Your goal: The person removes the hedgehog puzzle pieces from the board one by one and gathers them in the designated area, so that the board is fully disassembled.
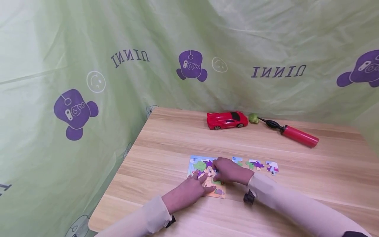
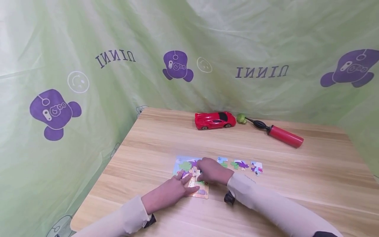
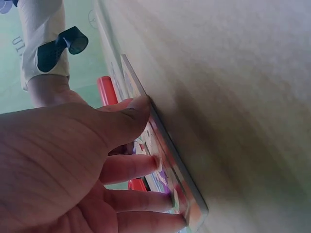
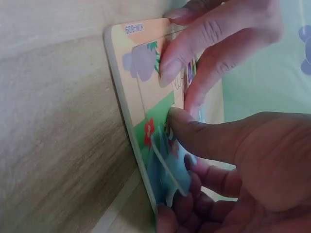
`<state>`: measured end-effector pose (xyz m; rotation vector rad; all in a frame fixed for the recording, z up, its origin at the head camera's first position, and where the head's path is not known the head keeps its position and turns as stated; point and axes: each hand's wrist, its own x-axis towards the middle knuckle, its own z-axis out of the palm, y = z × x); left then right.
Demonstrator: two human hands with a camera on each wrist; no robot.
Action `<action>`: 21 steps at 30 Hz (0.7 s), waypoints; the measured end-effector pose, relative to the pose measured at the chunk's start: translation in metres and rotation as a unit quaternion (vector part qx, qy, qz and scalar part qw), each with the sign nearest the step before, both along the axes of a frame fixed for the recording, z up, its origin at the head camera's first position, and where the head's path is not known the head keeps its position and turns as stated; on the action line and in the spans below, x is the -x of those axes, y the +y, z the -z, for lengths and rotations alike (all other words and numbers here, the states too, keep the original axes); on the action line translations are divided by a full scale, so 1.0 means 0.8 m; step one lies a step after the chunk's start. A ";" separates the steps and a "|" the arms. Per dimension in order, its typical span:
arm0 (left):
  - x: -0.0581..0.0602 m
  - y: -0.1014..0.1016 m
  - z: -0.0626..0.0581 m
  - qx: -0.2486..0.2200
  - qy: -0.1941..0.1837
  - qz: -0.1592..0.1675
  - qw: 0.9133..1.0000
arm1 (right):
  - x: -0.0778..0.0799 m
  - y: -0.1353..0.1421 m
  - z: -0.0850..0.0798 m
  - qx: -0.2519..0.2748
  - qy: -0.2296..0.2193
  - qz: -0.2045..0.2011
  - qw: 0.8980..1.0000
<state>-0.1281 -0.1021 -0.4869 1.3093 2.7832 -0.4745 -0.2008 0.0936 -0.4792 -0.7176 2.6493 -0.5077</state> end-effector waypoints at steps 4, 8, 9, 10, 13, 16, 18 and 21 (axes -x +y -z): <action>-0.001 0.001 -0.001 0.010 0.012 0.007 1.000 | 0.003 0.004 -0.002 0.031 -0.011 0.008 0.999; -0.001 0.001 -0.002 -0.003 -0.012 -0.006 1.000 | 0.007 0.012 -0.006 0.070 -0.030 0.021 0.997; -0.001 0.001 -0.002 -0.008 -0.021 -0.012 1.000 | 0.008 0.014 -0.007 0.075 -0.033 0.023 0.996; -0.001 0.001 -0.003 -0.011 -0.028 -0.016 0.999 | 0.010 0.015 -0.008 0.082 -0.034 0.022 0.996; -0.002 0.001 -0.004 -0.015 -0.042 -0.025 0.999 | 0.013 0.020 -0.010 0.090 -0.034 0.015 0.995; -0.002 0.002 -0.004 -0.016 -0.050 -0.028 0.998 | 0.016 0.025 -0.013 0.096 -0.028 0.019 0.995; -0.002 0.002 -0.003 -0.015 -0.052 -0.028 0.998 | 0.020 0.030 -0.015 0.105 -0.019 0.028 0.994; -0.002 0.003 -0.004 -0.013 -0.050 -0.028 0.998 | 0.027 0.043 -0.022 0.120 -0.002 0.043 0.992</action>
